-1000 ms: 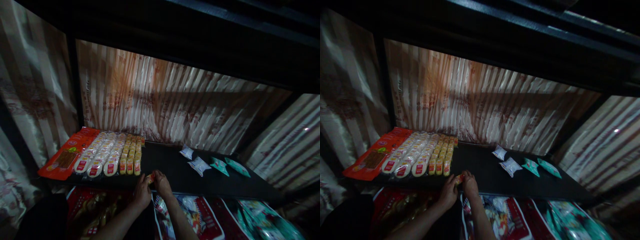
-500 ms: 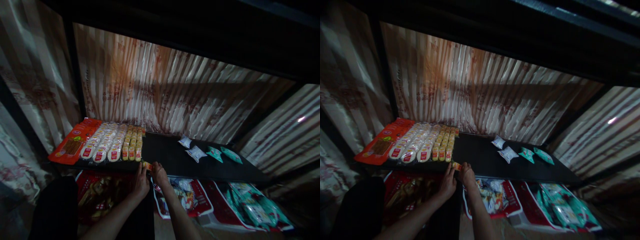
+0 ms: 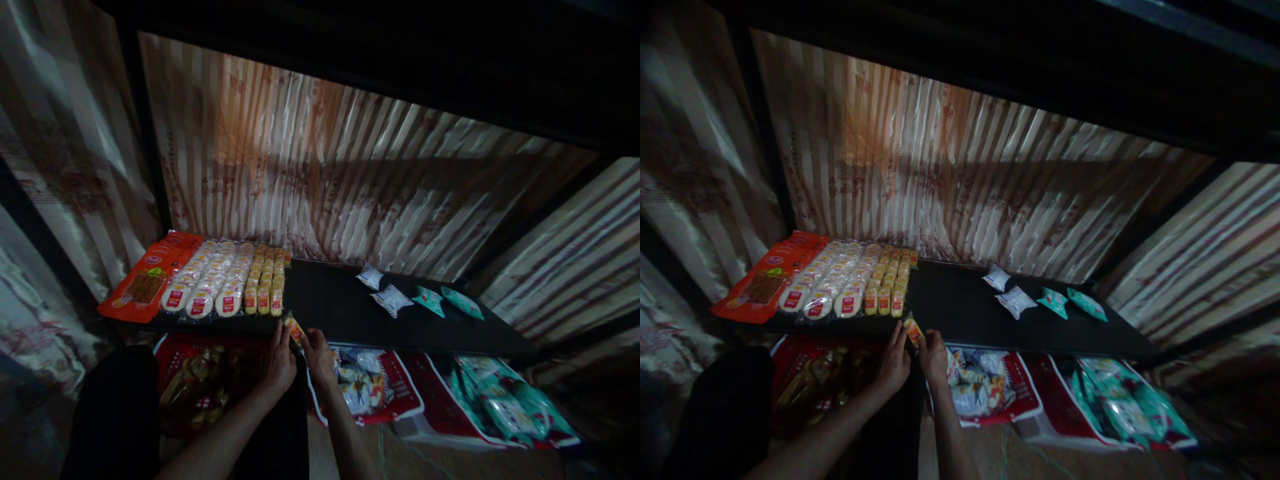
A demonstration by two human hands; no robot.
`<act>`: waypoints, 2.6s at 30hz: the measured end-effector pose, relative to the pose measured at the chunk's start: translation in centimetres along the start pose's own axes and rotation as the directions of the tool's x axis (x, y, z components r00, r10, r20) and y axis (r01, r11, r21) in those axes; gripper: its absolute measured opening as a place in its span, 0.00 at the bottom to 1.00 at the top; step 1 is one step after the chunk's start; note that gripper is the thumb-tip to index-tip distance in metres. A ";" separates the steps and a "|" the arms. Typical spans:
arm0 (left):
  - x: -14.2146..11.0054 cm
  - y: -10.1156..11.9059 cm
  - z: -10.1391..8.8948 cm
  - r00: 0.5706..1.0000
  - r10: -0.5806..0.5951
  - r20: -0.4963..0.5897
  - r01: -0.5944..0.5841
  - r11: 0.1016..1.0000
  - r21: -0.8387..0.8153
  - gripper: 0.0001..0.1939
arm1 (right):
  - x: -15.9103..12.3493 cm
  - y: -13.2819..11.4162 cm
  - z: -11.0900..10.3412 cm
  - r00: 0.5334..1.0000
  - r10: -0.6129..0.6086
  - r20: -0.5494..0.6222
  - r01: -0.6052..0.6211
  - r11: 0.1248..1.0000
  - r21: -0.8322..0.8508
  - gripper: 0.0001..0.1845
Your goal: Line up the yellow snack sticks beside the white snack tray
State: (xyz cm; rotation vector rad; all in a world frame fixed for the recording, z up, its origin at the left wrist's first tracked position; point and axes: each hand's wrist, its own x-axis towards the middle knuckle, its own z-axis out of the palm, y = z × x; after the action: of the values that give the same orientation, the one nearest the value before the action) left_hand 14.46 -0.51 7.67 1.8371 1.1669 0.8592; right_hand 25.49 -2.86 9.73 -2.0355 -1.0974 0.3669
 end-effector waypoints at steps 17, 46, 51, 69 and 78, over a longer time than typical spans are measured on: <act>-0.5 -0.9 -1.1 0.998 -0.010 0.064 0.015 0.996 -0.086 0.38 | -2.5 0.7 3.0 0.985 0.170 -0.017 -0.147 0.893 0.426 0.22; 0.1 -0.4 -0.2 0.989 -0.140 -0.043 0.133 0.981 -0.144 0.21 | -3.2 -0.5 3.0 0.983 -0.031 -0.183 0.068 0.978 0.198 0.16; 0.0 -0.7 0.3 0.989 -0.128 -0.078 0.116 0.983 -0.143 0.25 | -3.0 -0.2 3.1 0.983 -0.015 -0.184 0.055 0.975 0.215 0.18; 0.5 0.9 -0.1 0.973 -0.201 -0.110 0.181 0.969 -0.170 0.21 | -2.4 0.2 2.8 0.986 -0.057 -0.158 0.087 0.978 0.191 0.19; 1.8 3.3 -0.5 0.983 -0.174 -0.052 0.157 0.958 -0.239 0.14 | -0.3 0.6 1.4 0.988 -0.106 -0.111 0.110 0.994 0.026 0.27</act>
State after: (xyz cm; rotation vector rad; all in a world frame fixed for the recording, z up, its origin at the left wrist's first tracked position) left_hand 15.99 0.40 11.05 1.5064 1.1920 0.9305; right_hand 24.83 -2.63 8.37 -1.9349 -1.1216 0.2140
